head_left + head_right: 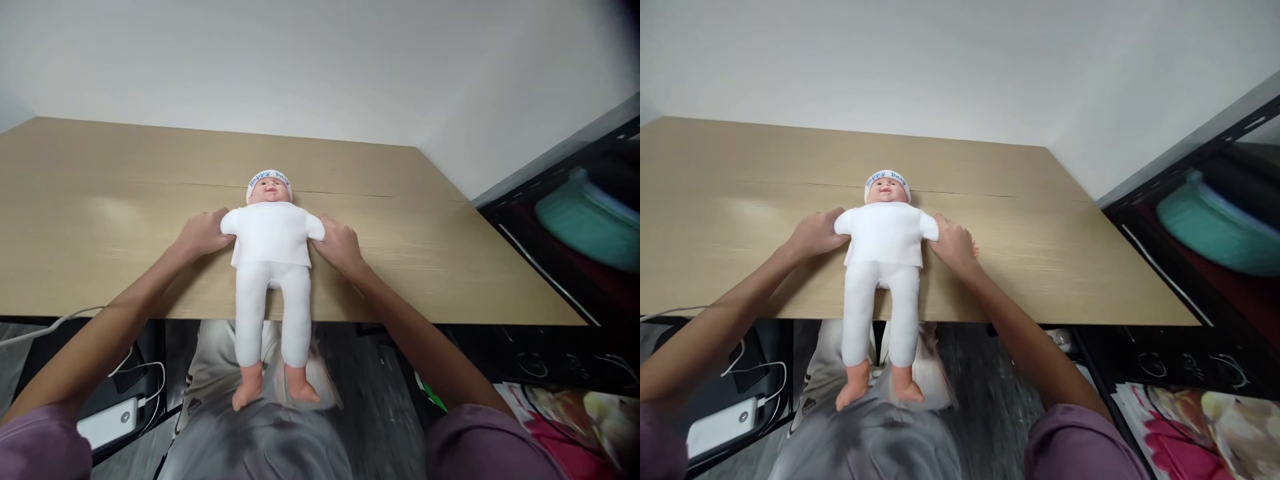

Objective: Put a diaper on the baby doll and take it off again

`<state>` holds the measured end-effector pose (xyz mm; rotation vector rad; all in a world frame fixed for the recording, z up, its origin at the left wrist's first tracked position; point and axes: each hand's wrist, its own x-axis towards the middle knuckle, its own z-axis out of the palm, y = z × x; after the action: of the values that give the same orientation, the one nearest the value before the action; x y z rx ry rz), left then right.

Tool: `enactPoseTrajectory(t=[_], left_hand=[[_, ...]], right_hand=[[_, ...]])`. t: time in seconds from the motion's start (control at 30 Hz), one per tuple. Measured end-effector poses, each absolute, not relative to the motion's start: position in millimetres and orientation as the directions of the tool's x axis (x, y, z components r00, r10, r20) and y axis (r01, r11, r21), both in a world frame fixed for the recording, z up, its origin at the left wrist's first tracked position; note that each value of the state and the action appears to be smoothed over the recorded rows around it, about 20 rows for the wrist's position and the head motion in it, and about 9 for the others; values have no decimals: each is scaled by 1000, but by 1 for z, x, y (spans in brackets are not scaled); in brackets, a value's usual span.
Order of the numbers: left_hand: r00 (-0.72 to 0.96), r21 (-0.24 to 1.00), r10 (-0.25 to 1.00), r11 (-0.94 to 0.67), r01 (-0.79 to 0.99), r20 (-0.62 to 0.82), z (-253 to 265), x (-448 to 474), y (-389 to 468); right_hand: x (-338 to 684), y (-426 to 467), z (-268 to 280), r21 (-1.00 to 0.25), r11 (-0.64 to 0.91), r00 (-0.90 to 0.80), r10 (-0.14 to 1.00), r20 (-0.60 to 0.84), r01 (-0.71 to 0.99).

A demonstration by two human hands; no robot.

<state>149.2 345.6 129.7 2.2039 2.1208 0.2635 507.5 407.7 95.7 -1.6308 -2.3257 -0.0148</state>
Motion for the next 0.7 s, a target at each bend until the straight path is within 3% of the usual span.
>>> enactPoseTrajectory(t=[0.17, 0.43, 0.63, 0.7], left_hand=[[53, 188, 996, -66, 980, 74, 124, 133, 388], [-12, 169, 994, -7, 986, 109, 120, 117, 468], [109, 192, 922, -191, 962, 373, 92, 85, 462], [121, 237, 899, -238, 942, 421, 83, 70, 452]], right_hand=[[491, 455, 79, -156, 291, -249, 938, 241, 944], [467, 531, 74, -190, 326, -264, 919, 294, 926], [510, 545, 58, -346, 646, -477, 749, 460, 680], [530, 541, 49, -358, 686, -496, 715, 493, 633]])
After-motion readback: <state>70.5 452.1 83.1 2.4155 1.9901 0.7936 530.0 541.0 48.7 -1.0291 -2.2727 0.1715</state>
